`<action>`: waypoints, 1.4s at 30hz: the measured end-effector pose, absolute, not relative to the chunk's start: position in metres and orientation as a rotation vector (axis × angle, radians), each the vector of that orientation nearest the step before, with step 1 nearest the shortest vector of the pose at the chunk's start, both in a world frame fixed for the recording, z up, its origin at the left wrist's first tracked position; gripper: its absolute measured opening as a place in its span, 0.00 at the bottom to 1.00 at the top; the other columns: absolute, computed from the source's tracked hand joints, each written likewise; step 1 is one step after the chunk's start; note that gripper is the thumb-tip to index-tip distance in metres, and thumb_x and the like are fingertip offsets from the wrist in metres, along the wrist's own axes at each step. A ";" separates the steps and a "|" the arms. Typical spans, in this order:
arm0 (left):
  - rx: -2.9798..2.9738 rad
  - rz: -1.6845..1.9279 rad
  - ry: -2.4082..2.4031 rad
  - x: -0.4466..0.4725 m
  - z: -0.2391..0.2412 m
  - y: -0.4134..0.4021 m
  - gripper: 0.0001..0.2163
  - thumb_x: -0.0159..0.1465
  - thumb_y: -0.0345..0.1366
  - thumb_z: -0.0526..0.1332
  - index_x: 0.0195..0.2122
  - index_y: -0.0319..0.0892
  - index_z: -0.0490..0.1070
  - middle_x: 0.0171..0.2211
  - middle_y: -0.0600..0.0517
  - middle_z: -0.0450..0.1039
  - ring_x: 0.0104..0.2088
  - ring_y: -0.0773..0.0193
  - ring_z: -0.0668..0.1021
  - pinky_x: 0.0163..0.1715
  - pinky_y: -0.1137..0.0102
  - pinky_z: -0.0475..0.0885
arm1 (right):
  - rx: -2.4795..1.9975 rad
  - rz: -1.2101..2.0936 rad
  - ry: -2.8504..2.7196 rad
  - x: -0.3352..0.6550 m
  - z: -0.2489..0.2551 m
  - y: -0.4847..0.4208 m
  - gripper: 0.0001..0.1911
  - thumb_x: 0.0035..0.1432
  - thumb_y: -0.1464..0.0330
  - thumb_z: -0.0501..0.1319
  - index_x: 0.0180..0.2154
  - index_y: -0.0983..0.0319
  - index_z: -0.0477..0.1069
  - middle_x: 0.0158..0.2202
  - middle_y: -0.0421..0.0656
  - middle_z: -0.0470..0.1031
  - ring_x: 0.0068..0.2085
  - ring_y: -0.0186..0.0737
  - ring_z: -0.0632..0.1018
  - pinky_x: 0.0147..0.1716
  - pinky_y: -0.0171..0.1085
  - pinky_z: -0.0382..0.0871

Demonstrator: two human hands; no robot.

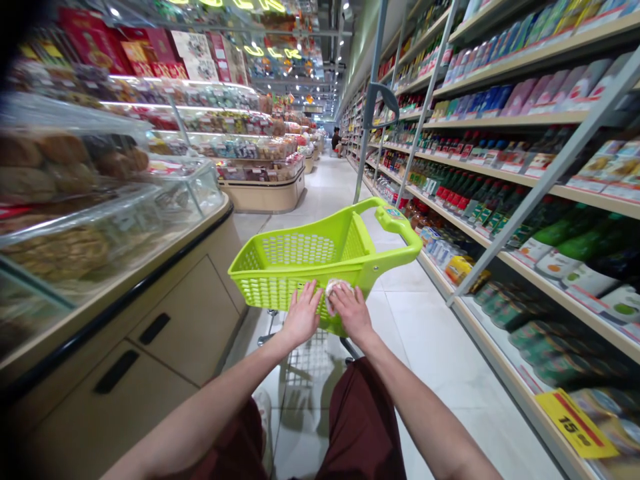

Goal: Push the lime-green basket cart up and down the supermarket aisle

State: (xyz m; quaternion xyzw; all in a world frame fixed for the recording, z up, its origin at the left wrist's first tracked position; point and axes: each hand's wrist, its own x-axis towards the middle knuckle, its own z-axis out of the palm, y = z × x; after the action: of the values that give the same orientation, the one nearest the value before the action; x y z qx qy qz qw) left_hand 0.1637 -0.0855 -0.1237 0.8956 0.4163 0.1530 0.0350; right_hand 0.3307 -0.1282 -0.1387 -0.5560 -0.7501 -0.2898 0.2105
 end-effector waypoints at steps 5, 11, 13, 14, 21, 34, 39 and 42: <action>2.720 0.562 1.434 0.141 -0.132 -0.070 0.31 0.53 0.28 0.53 0.59 0.39 0.48 0.63 0.44 0.38 0.63 0.56 0.44 0.60 0.54 0.45 | -1.500 -0.872 -1.850 0.331 -0.094 -0.120 0.18 0.58 0.75 0.48 0.47 0.59 0.67 0.54 0.44 0.64 0.60 0.40 0.56 0.58 0.47 0.44; 2.704 0.650 1.535 0.127 -0.138 -0.060 0.32 0.53 0.29 0.53 0.60 0.37 0.46 0.64 0.44 0.37 0.63 0.55 0.42 0.59 0.53 0.45 | -1.472 -0.841 -1.940 0.314 -0.124 -0.095 0.17 0.58 0.75 0.48 0.47 0.59 0.68 0.53 0.44 0.65 0.60 0.38 0.57 0.58 0.45 0.45; 2.719 0.621 1.524 0.124 -0.142 -0.061 0.32 0.53 0.29 0.53 0.60 0.37 0.46 0.64 0.45 0.38 0.63 0.56 0.43 0.60 0.53 0.45 | -1.461 -0.805 -2.003 0.308 -0.152 -0.095 0.17 0.58 0.75 0.49 0.46 0.59 0.68 0.52 0.44 0.66 0.59 0.38 0.59 0.58 0.45 0.45; 2.723 0.604 1.522 0.122 -0.145 -0.062 0.32 0.53 0.29 0.53 0.60 0.37 0.46 0.63 0.45 0.38 0.63 0.56 0.43 0.60 0.54 0.45 | -1.453 -0.787 -2.034 0.305 -0.164 -0.096 0.16 0.58 0.75 0.49 0.45 0.59 0.69 0.52 0.45 0.67 0.58 0.38 0.60 0.58 0.45 0.46; 2.679 0.555 1.586 0.110 -0.155 -0.057 0.32 0.52 0.29 0.52 0.60 0.37 0.46 0.64 0.45 0.38 0.63 0.57 0.43 0.60 0.54 0.44 | -1.380 -0.753 -2.054 0.284 -0.142 -0.096 0.18 0.59 0.74 0.47 0.48 0.58 0.67 0.53 0.44 0.65 0.59 0.39 0.58 0.58 0.46 0.45; 2.679 0.526 1.696 0.087 -0.159 -0.049 0.32 0.52 0.28 0.50 0.60 0.36 0.46 0.63 0.46 0.38 0.63 0.59 0.43 0.60 0.53 0.44 | -1.307 -0.689 -2.273 0.265 -0.182 -0.074 0.14 0.59 0.72 0.51 0.45 0.59 0.69 0.52 0.43 0.67 0.56 0.39 0.63 0.55 0.43 0.51; 2.677 0.554 1.743 0.079 -0.156 -0.044 0.31 0.53 0.29 0.50 0.60 0.36 0.47 0.63 0.45 0.40 0.63 0.58 0.46 0.59 0.52 0.43 | -1.309 -0.668 -2.217 0.244 -0.142 -0.062 0.18 0.60 0.72 0.49 0.50 0.58 0.66 0.56 0.43 0.61 0.60 0.40 0.56 0.57 0.46 0.46; 2.668 0.556 1.734 0.078 -0.151 -0.042 0.31 0.53 0.29 0.50 0.60 0.35 0.47 0.63 0.44 0.40 0.63 0.58 0.45 0.59 0.51 0.43 | -1.339 -0.668 -2.215 0.233 -0.126 -0.046 0.17 0.60 0.71 0.49 0.50 0.58 0.66 0.56 0.44 0.61 0.60 0.42 0.56 0.57 0.47 0.46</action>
State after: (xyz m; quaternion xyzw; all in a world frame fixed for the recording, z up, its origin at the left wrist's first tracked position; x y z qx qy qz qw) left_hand 0.0777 -0.0420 -0.1514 0.8251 0.5363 0.1721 -0.0443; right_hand 0.2332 -0.0465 -0.1259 -0.4873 -0.8060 -0.2429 0.2320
